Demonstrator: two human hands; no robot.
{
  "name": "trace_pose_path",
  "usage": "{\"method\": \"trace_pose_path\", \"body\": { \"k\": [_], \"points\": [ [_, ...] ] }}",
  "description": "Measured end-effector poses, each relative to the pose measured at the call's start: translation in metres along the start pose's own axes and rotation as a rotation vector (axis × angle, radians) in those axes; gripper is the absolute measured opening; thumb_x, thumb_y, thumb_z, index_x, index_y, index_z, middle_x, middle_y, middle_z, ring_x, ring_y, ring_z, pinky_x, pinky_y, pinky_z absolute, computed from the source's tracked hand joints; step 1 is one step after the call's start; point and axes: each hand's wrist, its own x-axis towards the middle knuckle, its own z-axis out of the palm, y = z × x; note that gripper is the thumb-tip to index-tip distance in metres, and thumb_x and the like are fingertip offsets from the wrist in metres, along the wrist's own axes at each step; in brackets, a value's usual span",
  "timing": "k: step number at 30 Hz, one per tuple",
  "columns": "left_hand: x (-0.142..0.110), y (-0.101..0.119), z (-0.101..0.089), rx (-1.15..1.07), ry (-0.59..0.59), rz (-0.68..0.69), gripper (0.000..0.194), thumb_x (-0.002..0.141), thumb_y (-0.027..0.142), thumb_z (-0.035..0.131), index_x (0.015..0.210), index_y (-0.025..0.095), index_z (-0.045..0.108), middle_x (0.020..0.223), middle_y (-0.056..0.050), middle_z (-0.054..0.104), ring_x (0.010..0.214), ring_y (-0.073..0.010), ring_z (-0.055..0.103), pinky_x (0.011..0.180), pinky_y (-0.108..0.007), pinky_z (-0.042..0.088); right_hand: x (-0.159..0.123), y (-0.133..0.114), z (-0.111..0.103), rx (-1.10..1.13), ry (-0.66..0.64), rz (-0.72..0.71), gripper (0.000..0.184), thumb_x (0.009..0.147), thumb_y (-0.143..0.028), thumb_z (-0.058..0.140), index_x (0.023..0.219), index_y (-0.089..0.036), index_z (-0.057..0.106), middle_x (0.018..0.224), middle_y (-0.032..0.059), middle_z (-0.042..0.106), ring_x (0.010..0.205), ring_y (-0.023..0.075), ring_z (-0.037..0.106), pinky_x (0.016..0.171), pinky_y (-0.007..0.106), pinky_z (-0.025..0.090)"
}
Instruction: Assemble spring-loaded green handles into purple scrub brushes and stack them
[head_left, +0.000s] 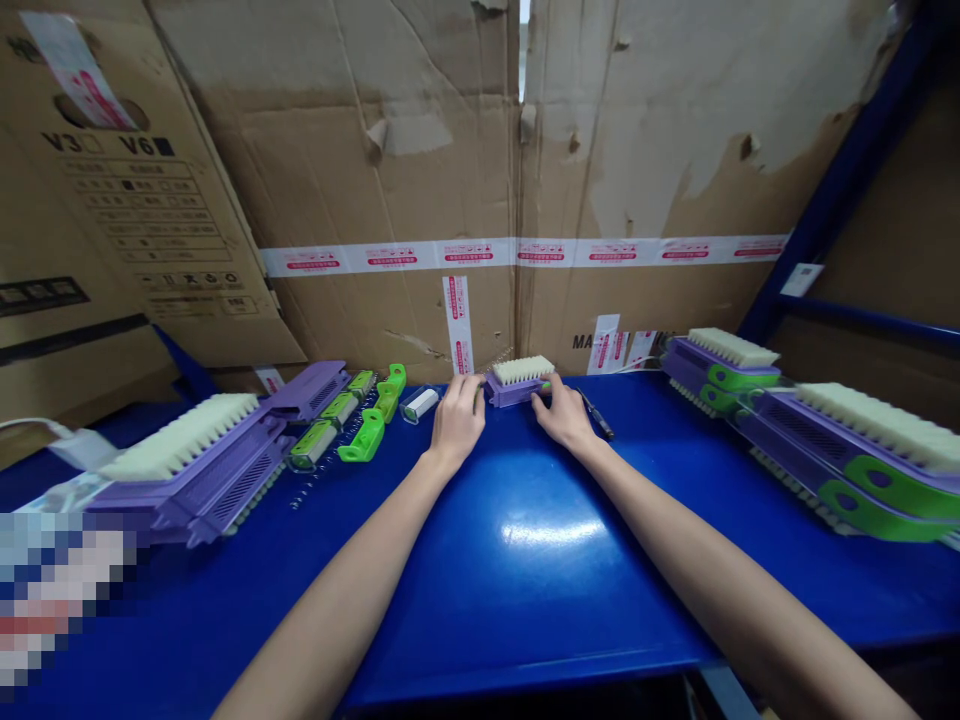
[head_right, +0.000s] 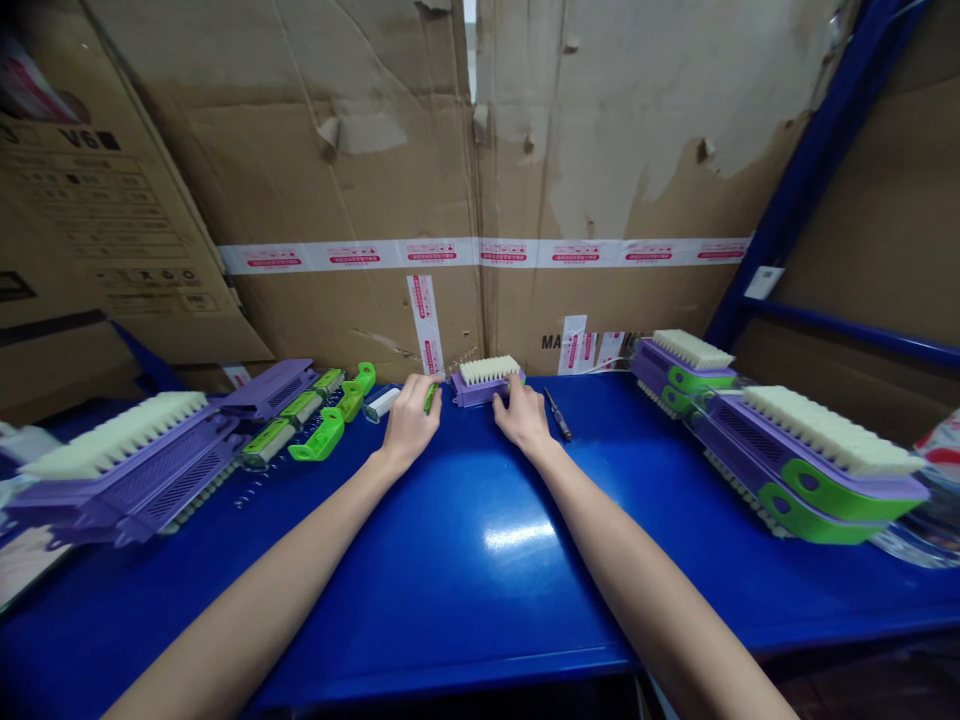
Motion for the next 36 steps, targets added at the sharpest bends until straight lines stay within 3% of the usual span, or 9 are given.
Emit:
{"method": "trace_pose_path", "body": {
  "k": [2, 5, 9, 12, 15, 23, 27, 31, 36],
  "points": [
    [-0.001, 0.005, 0.002, -0.162, 0.012, 0.006, 0.017, 0.086, 0.015, 0.046, 0.097, 0.019, 0.058, 0.099, -0.007, 0.062, 0.096, -0.0175, 0.059, 0.088, -0.029, 0.045, -0.002, -0.007, 0.001, 0.228, 0.025, 0.024, 0.023, 0.085, -0.030, 0.051, 0.104, -0.018, 0.058, 0.094, 0.0070, 0.071, 0.091, 0.0208, 0.065, 0.084, 0.032, 0.045],
    [-0.002, 0.015, 0.005, -0.435, -0.052, -0.066, 0.011, 0.080, 0.018, 0.055, 0.091, 0.019, 0.059, 0.091, -0.004, 0.065, 0.083, -0.0146, 0.062, 0.079, -0.026, 0.048, -0.006, -0.020, 0.002, 0.687, -0.081, 0.140, 0.032, 0.082, -0.046, 0.053, 0.098, -0.018, 0.059, 0.075, 0.0035, 0.069, 0.071, 0.0168, 0.065, 0.063, 0.026, 0.048],
    [-0.002, 0.024, 0.010, -0.790, -0.185, -0.230, 0.016, 0.073, 0.022, 0.062, 0.087, 0.016, 0.058, 0.083, -0.003, 0.065, 0.069, -0.0124, 0.062, 0.065, -0.023, 0.048, -0.008, -0.028, 0.004, 1.063, -0.241, 0.315, 0.032, 0.075, -0.048, 0.062, 0.084, -0.017, 0.060, 0.066, 0.0004, 0.064, 0.044, 0.0087, 0.053, 0.038, 0.019, 0.032],
    [0.001, 0.021, 0.012, -0.927, -0.094, -0.356, 0.019, 0.071, 0.024, 0.064, 0.084, 0.015, 0.054, 0.081, -0.003, 0.064, 0.055, -0.0097, 0.059, 0.056, -0.023, 0.048, -0.008, -0.026, 0.002, 1.203, -0.260, 0.420, 0.029, 0.074, -0.043, 0.067, 0.079, -0.016, 0.058, 0.065, 0.0009, 0.063, 0.043, 0.0083, 0.054, 0.037, 0.019, 0.035],
    [0.003, 0.015, 0.011, -0.909, -0.016, -0.477, 0.014, 0.073, 0.024, 0.059, 0.082, 0.015, 0.054, 0.066, 0.000, 0.060, 0.047, -0.0095, 0.056, 0.050, -0.022, 0.047, -0.008, -0.024, -0.002, 1.285, -0.198, 0.496, 0.026, 0.075, -0.039, 0.068, 0.077, -0.016, 0.056, 0.065, 0.0020, 0.064, 0.048, 0.0104, 0.059, 0.043, 0.020, 0.045],
    [-0.003, 0.019, 0.014, -0.964, -0.302, -0.604, 0.022, 0.069, 0.024, 0.066, 0.085, 0.009, 0.066, 0.044, 0.006, 0.044, 0.037, -0.0057, 0.039, 0.039, -0.019, 0.030, -0.010, -0.022, -0.003, 1.337, -0.164, 0.491, 0.027, 0.073, -0.039, 0.073, 0.076, -0.016, 0.057, 0.068, 0.0042, 0.066, 0.058, 0.0130, 0.064, 0.055, 0.024, 0.054],
    [-0.005, 0.020, 0.015, -0.993, -0.342, -0.577, 0.040, 0.063, 0.041, 0.073, 0.086, 0.009, 0.068, 0.046, 0.006, 0.043, 0.038, -0.0049, 0.037, 0.039, -0.020, 0.027, -0.011, -0.021, -0.004, 1.320, -0.204, 0.446, 0.028, 0.071, -0.039, 0.073, 0.082, -0.017, 0.060, 0.079, 0.0056, 0.069, 0.068, 0.0152, 0.066, 0.059, 0.026, 0.054],
    [-0.005, 0.015, 0.015, -0.976, -0.416, -0.524, 0.047, 0.061, 0.048, 0.075, 0.086, 0.009, 0.068, 0.046, 0.005, 0.044, 0.039, -0.0054, 0.038, 0.039, -0.020, 0.028, -0.011, -0.017, -0.006, 1.296, -0.346, 0.325, 0.033, 0.065, -0.031, 0.077, 0.094, -0.020, 0.066, 0.097, 0.0047, 0.071, 0.084, 0.0167, 0.067, 0.072, 0.028, 0.054],
    [-0.004, 0.014, 0.017, -1.032, -0.402, -0.527, 0.042, 0.063, 0.048, 0.073, 0.082, 0.011, 0.066, 0.048, 0.005, 0.046, 0.041, -0.0057, 0.040, 0.041, -0.020, 0.031, -0.010, -0.015, -0.005, 1.320, -0.349, 0.360, 0.027, 0.060, -0.025, 0.079, 0.083, -0.018, 0.069, 0.082, 0.0034, 0.072, 0.079, 0.0162, 0.067, 0.077, 0.031, 0.052]
  ]
}}
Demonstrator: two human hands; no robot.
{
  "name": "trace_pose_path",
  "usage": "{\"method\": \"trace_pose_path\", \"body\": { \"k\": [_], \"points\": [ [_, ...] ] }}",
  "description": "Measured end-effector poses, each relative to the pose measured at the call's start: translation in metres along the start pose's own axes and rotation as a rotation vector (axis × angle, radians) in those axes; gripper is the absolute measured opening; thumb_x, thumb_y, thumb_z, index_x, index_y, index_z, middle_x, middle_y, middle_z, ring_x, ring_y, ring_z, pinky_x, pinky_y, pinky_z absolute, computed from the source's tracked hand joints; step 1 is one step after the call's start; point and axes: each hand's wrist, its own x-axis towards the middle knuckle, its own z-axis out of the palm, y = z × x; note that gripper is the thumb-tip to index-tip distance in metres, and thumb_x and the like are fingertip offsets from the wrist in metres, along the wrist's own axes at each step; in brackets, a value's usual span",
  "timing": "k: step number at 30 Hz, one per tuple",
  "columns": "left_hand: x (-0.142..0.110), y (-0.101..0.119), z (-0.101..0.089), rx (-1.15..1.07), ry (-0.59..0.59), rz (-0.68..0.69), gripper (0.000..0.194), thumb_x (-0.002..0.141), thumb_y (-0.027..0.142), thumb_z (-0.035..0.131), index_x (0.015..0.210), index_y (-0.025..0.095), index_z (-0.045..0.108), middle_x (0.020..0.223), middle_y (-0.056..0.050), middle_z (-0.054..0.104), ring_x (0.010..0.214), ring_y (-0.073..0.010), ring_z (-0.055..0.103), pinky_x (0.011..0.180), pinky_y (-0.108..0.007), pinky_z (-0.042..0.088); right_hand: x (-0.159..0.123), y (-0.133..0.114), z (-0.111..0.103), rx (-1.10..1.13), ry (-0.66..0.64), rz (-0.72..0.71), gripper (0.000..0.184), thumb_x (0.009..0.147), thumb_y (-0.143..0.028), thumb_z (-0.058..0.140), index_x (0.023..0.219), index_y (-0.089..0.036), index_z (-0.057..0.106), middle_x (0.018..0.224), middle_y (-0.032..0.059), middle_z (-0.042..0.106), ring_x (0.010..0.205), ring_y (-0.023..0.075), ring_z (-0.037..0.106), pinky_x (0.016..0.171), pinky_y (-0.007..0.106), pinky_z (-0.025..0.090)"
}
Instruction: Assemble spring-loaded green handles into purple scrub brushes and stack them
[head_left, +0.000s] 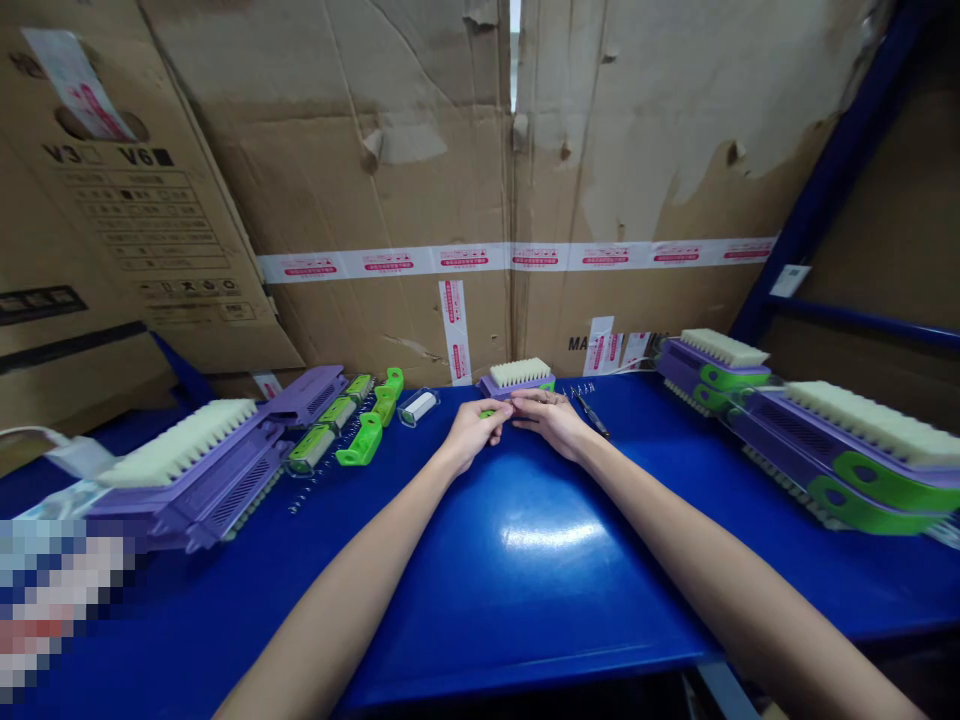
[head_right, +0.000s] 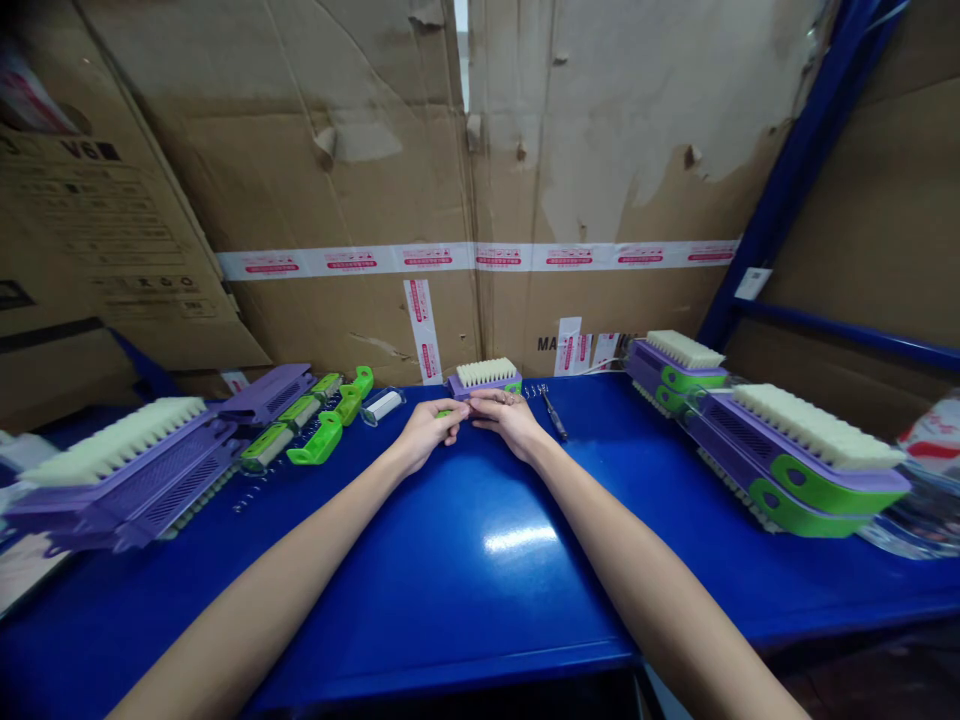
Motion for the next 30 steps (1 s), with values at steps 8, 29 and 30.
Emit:
{"method": "trace_pose_path", "body": {
  "k": [8, 29, 30],
  "points": [
    [0.001, 0.002, -0.001, 0.186, 0.177, 0.014, 0.024, 0.068, 0.037, 0.066, 0.074, 0.014, 0.062, 0.045, 0.005, 0.048, 0.037, -0.0073, 0.041, 0.040, -0.020, 0.030, -0.001, 0.004, 0.006, -0.084, 0.046, -0.093, 0.032, 0.052, -0.027, 0.082, 0.079, -0.015, 0.070, 0.080, 0.0046, 0.073, 0.077, 0.0184, 0.068, 0.082, 0.035, 0.052],
    [0.007, 0.000, -0.004, 0.454, 0.420, 0.099, 0.022, 0.066, 0.015, 0.068, 0.087, 0.012, 0.070, 0.073, -0.006, 0.069, 0.068, -0.0153, 0.063, 0.069, -0.026, 0.047, 0.003, 0.016, 0.017, -0.688, 0.145, -0.414, 0.012, 0.068, -0.024, 0.060, 0.075, -0.017, 0.067, 0.077, 0.0044, 0.071, 0.071, 0.0177, 0.064, 0.071, 0.029, 0.050],
    [0.007, 0.000, -0.004, 0.460, 0.412, 0.107, 0.022, 0.066, 0.014, 0.067, 0.087, 0.011, 0.070, 0.073, -0.005, 0.069, 0.067, -0.0149, 0.063, 0.068, -0.025, 0.047, 0.004, 0.017, 0.017, -0.711, 0.139, -0.403, 0.011, 0.068, -0.023, 0.059, 0.073, -0.017, 0.067, 0.075, 0.0038, 0.070, 0.071, 0.0176, 0.064, 0.070, 0.029, 0.050]
  ]
}}
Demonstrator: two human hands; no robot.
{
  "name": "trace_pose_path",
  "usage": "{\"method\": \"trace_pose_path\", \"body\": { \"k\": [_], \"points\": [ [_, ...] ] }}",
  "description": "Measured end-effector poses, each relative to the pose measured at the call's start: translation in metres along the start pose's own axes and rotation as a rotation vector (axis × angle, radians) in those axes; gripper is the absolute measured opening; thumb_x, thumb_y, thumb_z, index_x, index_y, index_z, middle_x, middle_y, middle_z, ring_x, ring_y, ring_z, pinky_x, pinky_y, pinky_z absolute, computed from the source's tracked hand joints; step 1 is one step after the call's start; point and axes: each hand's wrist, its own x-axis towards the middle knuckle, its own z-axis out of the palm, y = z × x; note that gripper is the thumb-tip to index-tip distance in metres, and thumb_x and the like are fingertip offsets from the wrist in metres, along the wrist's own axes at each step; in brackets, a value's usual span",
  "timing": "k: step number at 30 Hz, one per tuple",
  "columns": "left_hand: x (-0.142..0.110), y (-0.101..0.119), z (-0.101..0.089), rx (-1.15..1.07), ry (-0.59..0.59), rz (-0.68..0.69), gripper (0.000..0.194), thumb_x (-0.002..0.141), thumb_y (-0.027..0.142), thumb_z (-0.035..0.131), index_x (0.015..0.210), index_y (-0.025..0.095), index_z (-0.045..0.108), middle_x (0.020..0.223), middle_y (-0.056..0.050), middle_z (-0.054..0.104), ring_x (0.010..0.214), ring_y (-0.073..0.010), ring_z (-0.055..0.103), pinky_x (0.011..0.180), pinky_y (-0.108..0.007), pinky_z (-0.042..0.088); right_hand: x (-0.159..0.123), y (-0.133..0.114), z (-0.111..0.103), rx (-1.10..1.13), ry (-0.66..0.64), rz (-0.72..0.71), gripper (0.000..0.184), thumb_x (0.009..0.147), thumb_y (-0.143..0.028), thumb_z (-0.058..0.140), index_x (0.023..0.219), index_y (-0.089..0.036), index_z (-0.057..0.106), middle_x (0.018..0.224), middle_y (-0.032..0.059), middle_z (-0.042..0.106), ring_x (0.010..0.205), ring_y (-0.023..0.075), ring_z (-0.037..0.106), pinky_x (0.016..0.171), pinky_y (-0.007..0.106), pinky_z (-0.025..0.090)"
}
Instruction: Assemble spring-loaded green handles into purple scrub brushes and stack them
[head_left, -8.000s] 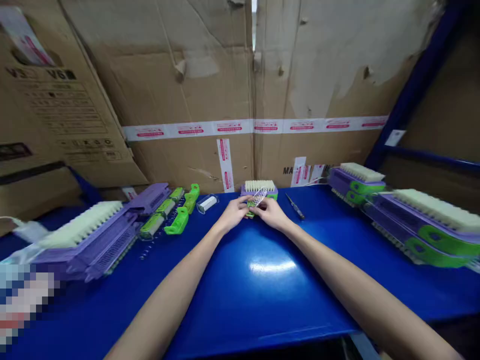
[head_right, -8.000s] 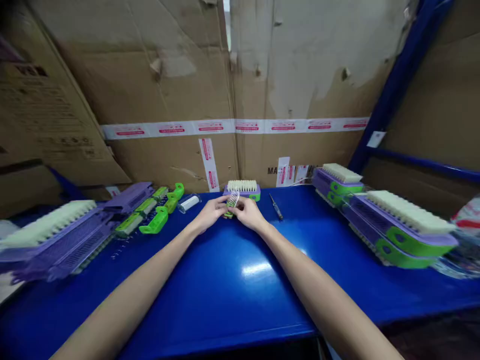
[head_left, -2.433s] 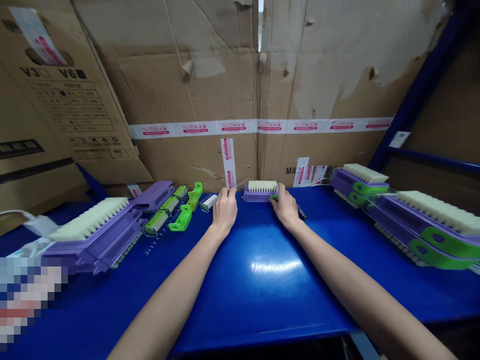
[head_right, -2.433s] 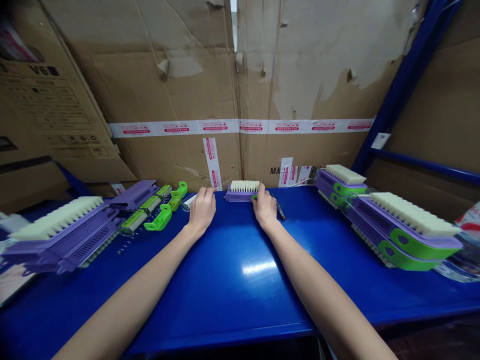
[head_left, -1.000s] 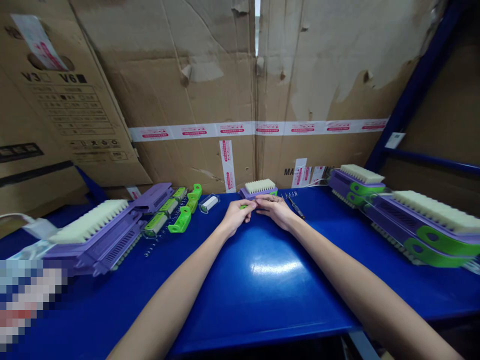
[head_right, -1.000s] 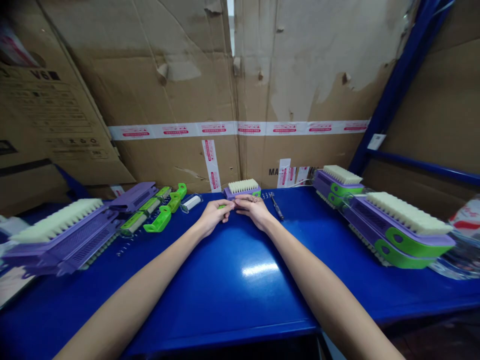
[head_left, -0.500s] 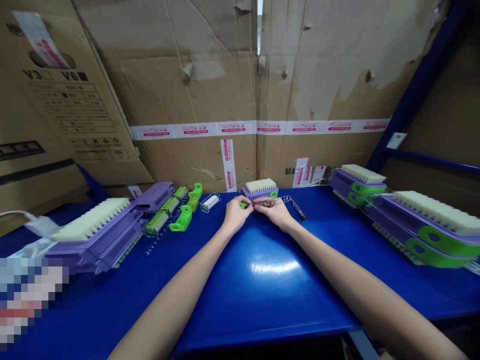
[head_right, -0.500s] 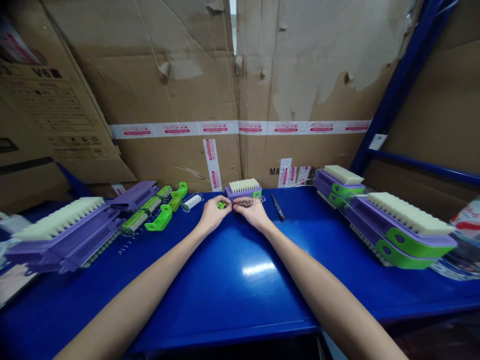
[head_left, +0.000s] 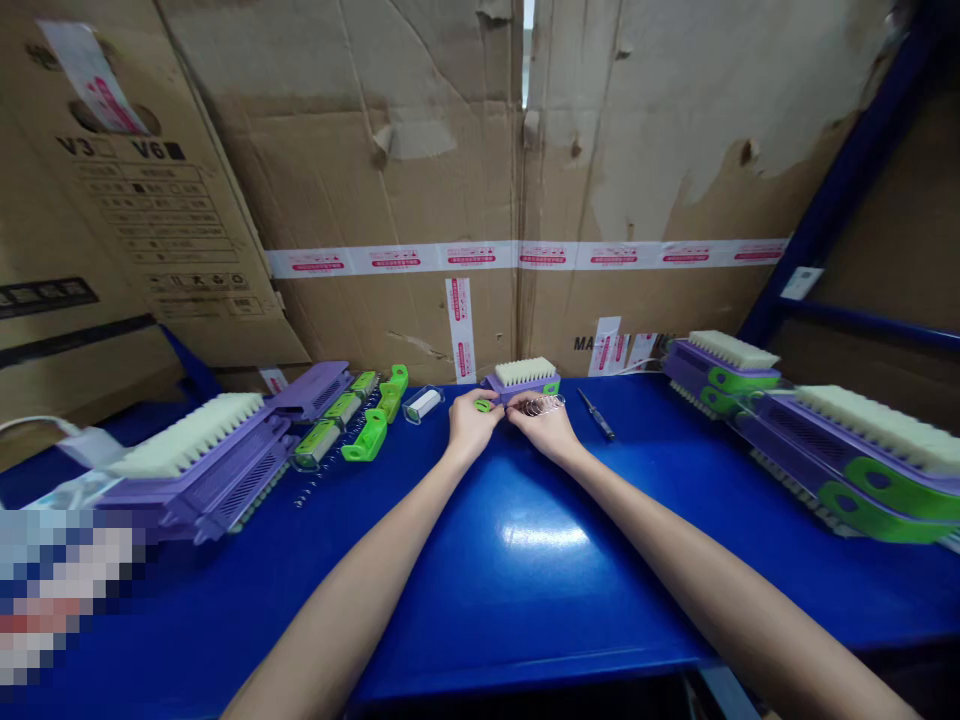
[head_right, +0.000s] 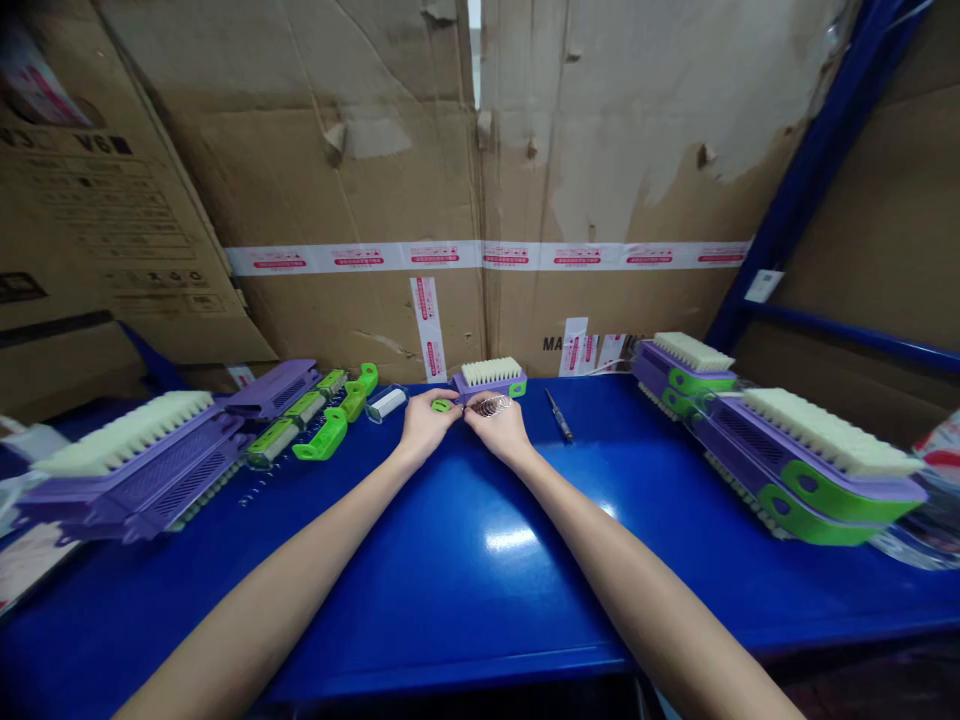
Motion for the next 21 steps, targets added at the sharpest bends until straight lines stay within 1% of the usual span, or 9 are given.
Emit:
{"method": "trace_pose_path", "body": {
  "k": [4, 7, 9, 15, 21],
  "points": [
    [-0.002, 0.001, 0.000, 0.040, -0.038, 0.028, 0.022, 0.066, 0.013, 0.067, 0.087, 0.011, 0.071, 0.072, -0.005, 0.069, 0.066, -0.0145, 0.063, 0.069, -0.025, 0.047, 0.002, 0.006, -0.001, -0.049, -0.016, 0.025, 0.009, 0.066, -0.021, 0.059, 0.072, -0.018, 0.064, 0.071, 0.0023, 0.069, 0.069, 0.0178, 0.063, 0.066, 0.028, 0.049],
    [-0.003, 0.003, -0.001, 0.083, -0.034, 0.047, 0.019, 0.067, 0.013, 0.067, 0.086, 0.013, 0.071, 0.075, -0.005, 0.070, 0.069, -0.0152, 0.063, 0.070, -0.026, 0.048, 0.002, 0.009, 0.000, -0.027, 0.014, 0.052, 0.013, 0.064, -0.021, 0.060, 0.077, -0.019, 0.063, 0.072, 0.0013, 0.068, 0.068, 0.0172, 0.063, 0.066, 0.028, 0.049],
    [-0.003, 0.004, -0.001, 0.102, -0.025, 0.056, 0.019, 0.067, 0.014, 0.066, 0.085, 0.013, 0.071, 0.076, -0.005, 0.070, 0.070, -0.0153, 0.063, 0.071, -0.026, 0.048, 0.002, 0.009, 0.000, -0.009, 0.010, 0.044, 0.014, 0.064, -0.022, 0.060, 0.078, -0.019, 0.063, 0.073, 0.0010, 0.068, 0.069, 0.0166, 0.062, 0.067, 0.028, 0.048],
    [-0.007, 0.007, -0.001, 0.096, -0.036, 0.064, 0.019, 0.066, 0.014, 0.067, 0.085, 0.013, 0.071, 0.069, -0.003, 0.068, 0.064, -0.0132, 0.061, 0.067, -0.024, 0.047, 0.005, 0.009, -0.005, 0.038, -0.111, 0.015, 0.016, 0.063, -0.025, 0.057, 0.076, -0.019, 0.061, 0.071, 0.0003, 0.064, 0.063, 0.0145, 0.057, 0.060, 0.026, 0.043],
    [-0.009, 0.010, -0.001, 0.092, -0.081, 0.115, 0.019, 0.066, 0.015, 0.066, 0.084, 0.013, 0.071, 0.067, -0.002, 0.067, 0.062, -0.0124, 0.060, 0.064, -0.022, 0.046, 0.007, 0.006, -0.013, 0.087, -0.197, 0.004, 0.015, 0.059, -0.022, 0.056, 0.072, -0.017, 0.060, 0.070, 0.0002, 0.062, 0.064, 0.0138, 0.054, 0.063, 0.027, 0.042]
  ]
}}
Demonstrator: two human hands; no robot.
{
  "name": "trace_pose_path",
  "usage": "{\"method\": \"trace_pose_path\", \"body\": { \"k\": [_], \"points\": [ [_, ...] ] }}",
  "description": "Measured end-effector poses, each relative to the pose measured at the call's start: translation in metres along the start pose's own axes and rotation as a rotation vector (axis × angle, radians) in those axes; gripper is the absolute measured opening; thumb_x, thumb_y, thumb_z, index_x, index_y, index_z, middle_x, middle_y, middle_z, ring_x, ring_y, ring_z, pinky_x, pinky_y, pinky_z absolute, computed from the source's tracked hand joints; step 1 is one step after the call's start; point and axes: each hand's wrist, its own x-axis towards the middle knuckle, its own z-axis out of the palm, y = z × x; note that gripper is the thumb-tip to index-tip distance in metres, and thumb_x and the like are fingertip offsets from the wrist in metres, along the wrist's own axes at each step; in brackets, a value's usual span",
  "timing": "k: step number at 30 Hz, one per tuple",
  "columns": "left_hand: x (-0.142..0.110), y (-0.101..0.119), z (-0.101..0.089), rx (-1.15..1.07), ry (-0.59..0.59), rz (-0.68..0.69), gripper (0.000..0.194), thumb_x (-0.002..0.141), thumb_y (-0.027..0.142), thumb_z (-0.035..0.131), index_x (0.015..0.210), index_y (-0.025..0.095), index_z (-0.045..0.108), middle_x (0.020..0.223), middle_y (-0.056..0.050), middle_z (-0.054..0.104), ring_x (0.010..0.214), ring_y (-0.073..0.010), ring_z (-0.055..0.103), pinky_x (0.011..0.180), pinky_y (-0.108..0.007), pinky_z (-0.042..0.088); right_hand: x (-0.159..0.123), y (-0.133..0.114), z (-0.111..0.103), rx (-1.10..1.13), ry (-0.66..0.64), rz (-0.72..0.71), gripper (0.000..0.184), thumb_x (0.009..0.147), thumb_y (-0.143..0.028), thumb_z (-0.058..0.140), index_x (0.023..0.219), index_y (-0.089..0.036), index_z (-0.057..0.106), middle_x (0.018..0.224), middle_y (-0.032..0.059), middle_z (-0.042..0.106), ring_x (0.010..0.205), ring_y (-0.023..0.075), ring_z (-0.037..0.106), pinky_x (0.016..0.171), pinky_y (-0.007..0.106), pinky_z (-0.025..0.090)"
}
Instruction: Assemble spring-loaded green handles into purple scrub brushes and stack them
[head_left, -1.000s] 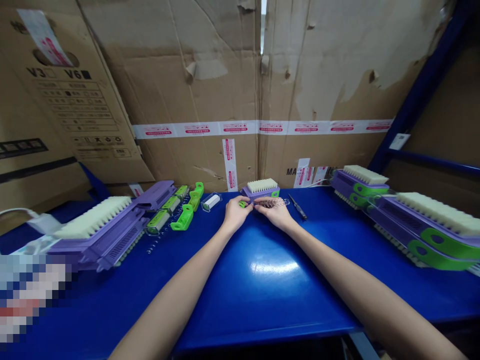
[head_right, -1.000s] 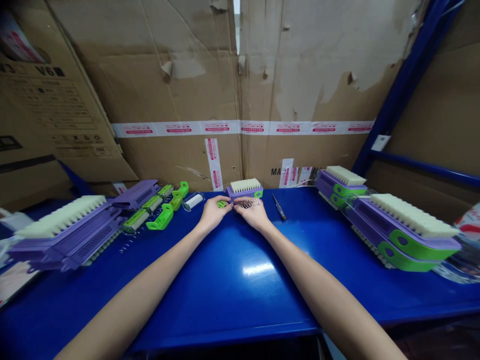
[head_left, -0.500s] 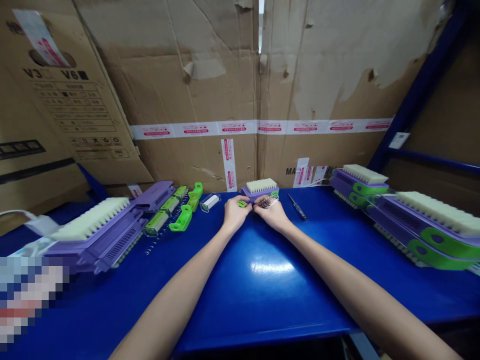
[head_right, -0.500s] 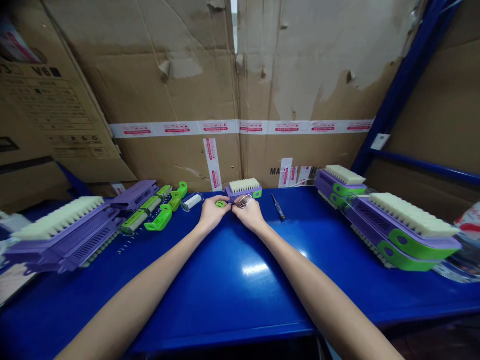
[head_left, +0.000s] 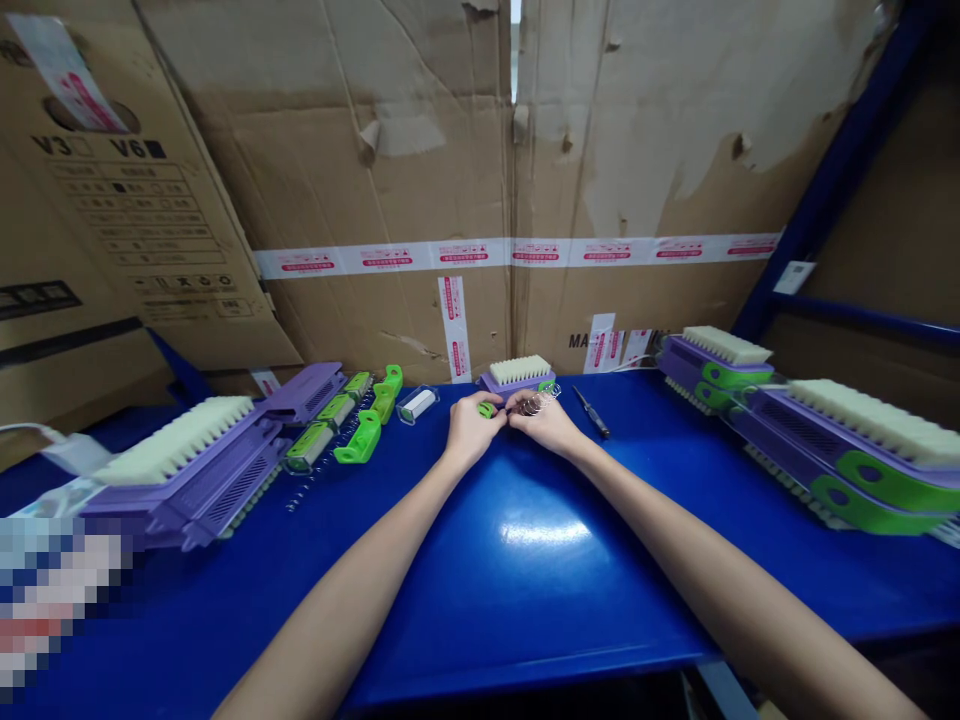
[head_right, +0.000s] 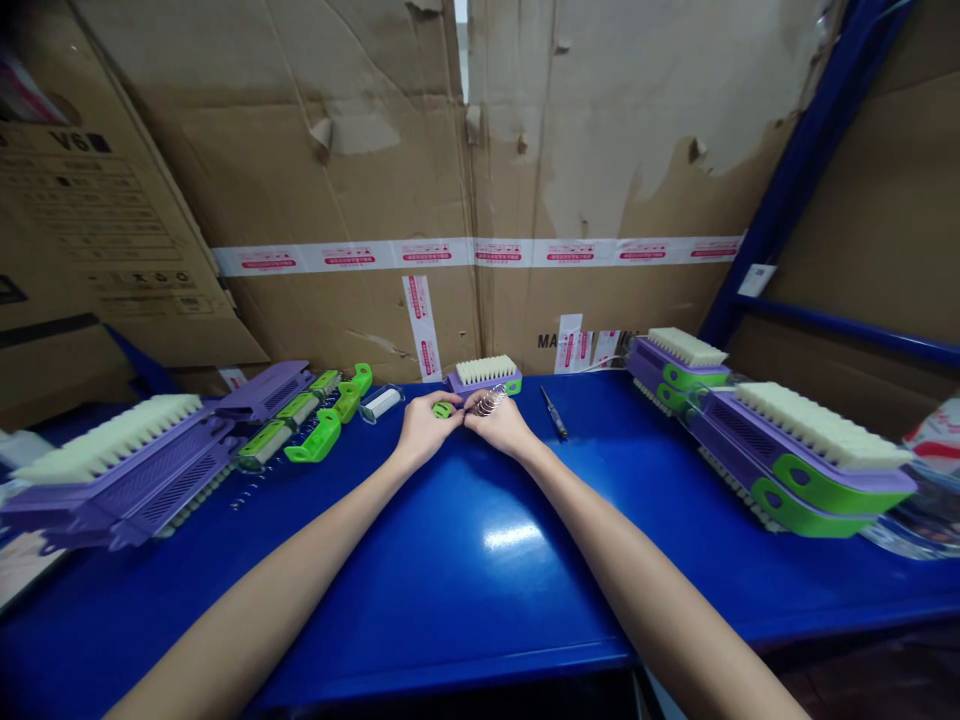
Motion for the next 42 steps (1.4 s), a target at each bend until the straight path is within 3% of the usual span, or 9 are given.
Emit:
{"method": "trace_pose_path", "body": {
  "k": [8, 21, 26, 29, 31, 37, 42],
  "points": [
    [0.001, -0.006, 0.000, 0.042, -0.038, 0.059, 0.022, 0.065, 0.011, 0.061, 0.084, 0.015, 0.072, 0.074, -0.003, 0.070, 0.069, -0.0145, 0.062, 0.068, -0.025, 0.045, -0.004, 0.001, -0.003, -0.066, -0.081, -0.038, 0.022, 0.059, -0.023, 0.064, 0.079, -0.015, 0.062, 0.072, 0.0011, 0.064, 0.062, 0.0126, 0.054, 0.058, 0.024, 0.042],
    [0.004, -0.011, -0.001, -0.086, -0.101, 0.021, 0.023, 0.068, 0.011, 0.060, 0.088, 0.014, 0.070, 0.084, -0.005, 0.071, 0.075, -0.0148, 0.063, 0.072, -0.025, 0.047, -0.011, -0.004, -0.004, -0.197, -0.003, -0.180, 0.015, 0.066, -0.020, 0.062, 0.080, -0.016, 0.066, 0.074, 0.0029, 0.068, 0.066, 0.0142, 0.060, 0.063, 0.024, 0.047],
    [0.004, -0.009, 0.001, -0.297, -0.179, -0.144, 0.028, 0.077, 0.024, 0.056, 0.100, 0.012, 0.064, 0.055, 0.002, 0.055, 0.044, -0.0083, 0.047, 0.044, -0.019, 0.037, -0.009, -0.003, -0.001, -0.214, 0.084, -0.216, 0.015, 0.070, -0.026, 0.064, 0.081, -0.017, 0.067, 0.079, 0.0029, 0.069, 0.071, 0.0154, 0.062, 0.068, 0.026, 0.048],
    [0.003, -0.005, 0.001, -0.421, -0.186, -0.267, 0.031, 0.080, 0.019, 0.045, 0.106, 0.012, 0.059, 0.047, 0.006, 0.045, 0.038, -0.0082, 0.042, 0.036, -0.017, 0.029, -0.009, -0.001, 0.001, -0.207, 0.096, -0.206, 0.019, 0.072, -0.033, 0.065, 0.084, -0.018, 0.067, 0.081, 0.0031, 0.069, 0.072, 0.0161, 0.063, 0.070, 0.028, 0.049],
    [0.003, -0.004, 0.001, -0.465, -0.164, -0.315, 0.034, 0.078, 0.014, 0.041, 0.108, 0.012, 0.056, 0.050, 0.005, 0.048, 0.037, -0.0080, 0.042, 0.035, -0.017, 0.028, -0.010, 0.001, 0.002, -0.205, 0.092, -0.189, 0.020, 0.073, -0.035, 0.066, 0.084, -0.018, 0.067, 0.080, 0.0031, 0.069, 0.072, 0.0166, 0.063, 0.070, 0.029, 0.050],
    [0.006, -0.008, -0.001, -0.482, -0.096, -0.243, 0.029, 0.075, 0.015, 0.055, 0.103, 0.010, 0.058, 0.075, -0.006, 0.066, 0.059, -0.0113, 0.061, 0.051, -0.019, 0.046, -0.010, 0.006, 0.001, -0.193, 0.103, -0.194, 0.022, 0.070, -0.034, 0.067, 0.087, -0.019, 0.066, 0.082, 0.0025, 0.069, 0.073, 0.0166, 0.063, 0.071, 0.028, 0.050],
    [0.005, -0.010, -0.004, -0.499, -0.090, -0.249, 0.035, 0.071, 0.039, 0.070, 0.087, 0.008, 0.065, 0.072, -0.010, 0.069, 0.063, -0.0171, 0.065, 0.055, -0.024, 0.051, -0.011, 0.006, -0.002, -0.242, 0.105, -0.267, 0.021, 0.074, -0.032, 0.064, 0.090, -0.019, 0.065, 0.086, 0.0033, 0.069, 0.076, 0.0173, 0.063, 0.074, 0.029, 0.049]
  ]
}}
